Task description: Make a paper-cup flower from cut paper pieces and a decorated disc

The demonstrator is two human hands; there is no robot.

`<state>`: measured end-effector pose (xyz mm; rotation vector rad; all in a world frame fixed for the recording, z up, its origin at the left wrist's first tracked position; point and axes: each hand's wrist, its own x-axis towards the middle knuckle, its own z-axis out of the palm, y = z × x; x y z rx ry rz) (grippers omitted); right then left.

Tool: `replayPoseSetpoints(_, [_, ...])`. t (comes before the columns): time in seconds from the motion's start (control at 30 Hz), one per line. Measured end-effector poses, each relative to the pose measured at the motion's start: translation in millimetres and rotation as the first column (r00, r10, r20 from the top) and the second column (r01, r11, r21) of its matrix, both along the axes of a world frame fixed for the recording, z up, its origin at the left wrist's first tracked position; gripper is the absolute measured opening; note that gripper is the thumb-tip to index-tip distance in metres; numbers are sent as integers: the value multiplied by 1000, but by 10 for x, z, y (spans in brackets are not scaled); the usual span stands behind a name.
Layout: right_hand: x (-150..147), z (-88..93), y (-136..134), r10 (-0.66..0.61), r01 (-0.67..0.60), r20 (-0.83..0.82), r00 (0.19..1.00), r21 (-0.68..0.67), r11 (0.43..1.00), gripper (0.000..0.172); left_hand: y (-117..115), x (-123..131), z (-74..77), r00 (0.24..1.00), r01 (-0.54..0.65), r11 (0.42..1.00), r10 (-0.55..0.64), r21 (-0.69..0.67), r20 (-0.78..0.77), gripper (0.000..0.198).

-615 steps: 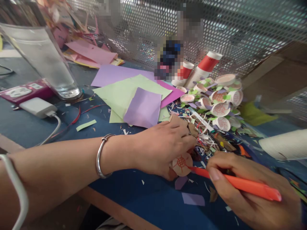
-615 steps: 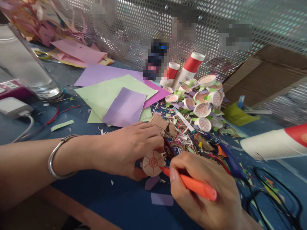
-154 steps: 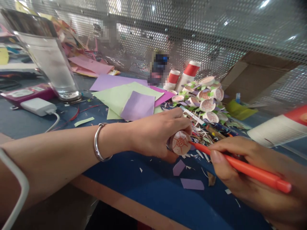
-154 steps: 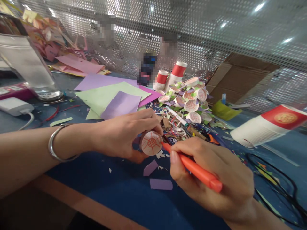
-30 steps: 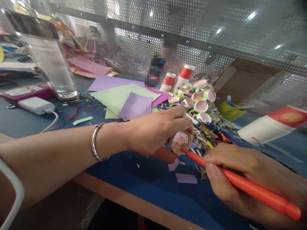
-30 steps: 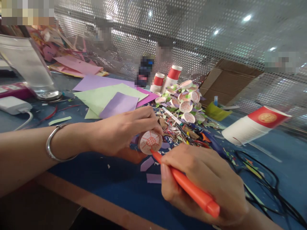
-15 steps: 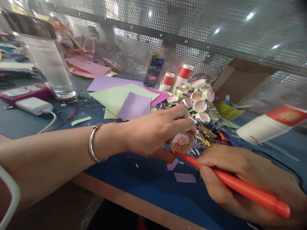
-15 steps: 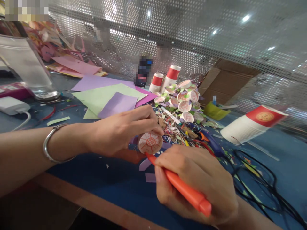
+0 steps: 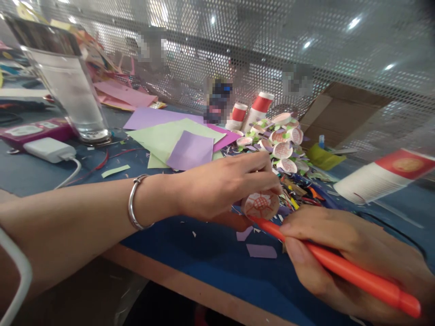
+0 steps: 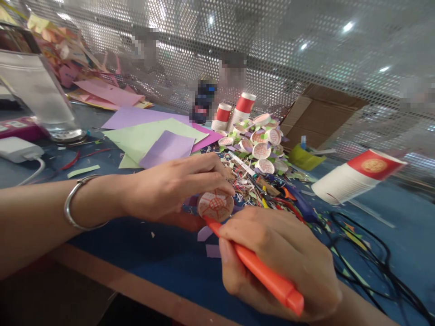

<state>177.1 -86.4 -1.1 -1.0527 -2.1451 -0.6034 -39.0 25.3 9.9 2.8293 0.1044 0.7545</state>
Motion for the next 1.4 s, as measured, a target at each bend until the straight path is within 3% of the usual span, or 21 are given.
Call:
replayPoseSetpoints(0.1, [12, 13, 14, 56, -59, 51, 997, 66, 996, 12, 4, 4, -1, 1000, -3, 1000, 3, -28, 0, 42])
replayPoseSetpoints(0.2, [4, 12, 18, 29, -31, 19, 999, 77, 997, 10, 9, 4, -2, 1000, -2, 999, 2, -45, 0, 43])
replayPoseSetpoints(0.43, [-6, 11, 27, 58, -59, 19, 998, 31, 998, 11, 36, 10, -26, 1000, 19, 999, -18, -46, 26, 42])
replayPoseSetpoints(0.63, [256, 33, 60, 92, -90, 72, 993, -32, 995, 17, 43, 8, -22, 999, 17, 998, -15, -67, 29, 42])
replayPoseSetpoints(0.8, [247, 107, 56, -107, 103, -191, 976, -31, 994, 7, 86, 5, -56, 998, -31, 996, 36, -89, 49, 48])
replayPoseSetpoints(0.93, [124, 127, 146, -51, 61, -263, 963, 30, 998, 7, 130, -4, -101, 996, -44, 992, 54, -121, 77, 56])
replayPoseSetpoints(1.07, [146, 14, 232, -52, 62, -358, 932, 17, 998, 28, 150, -21, -134, 993, -50, 976, 71, -210, 92, 64])
replayPoseSetpoints(1.2, [211, -68, 267, 21, -27, -310, 950, -14, 1000, 41, 172, -43, -147, 999, -38, 968, 42, -247, 13, 62])
replayPoseSetpoints(1.4, [179, -24, 334, 8, -22, -129, 992, -109, 994, 26, 187, -67, -73, 996, -82, 948, 70, -307, -50, 65])
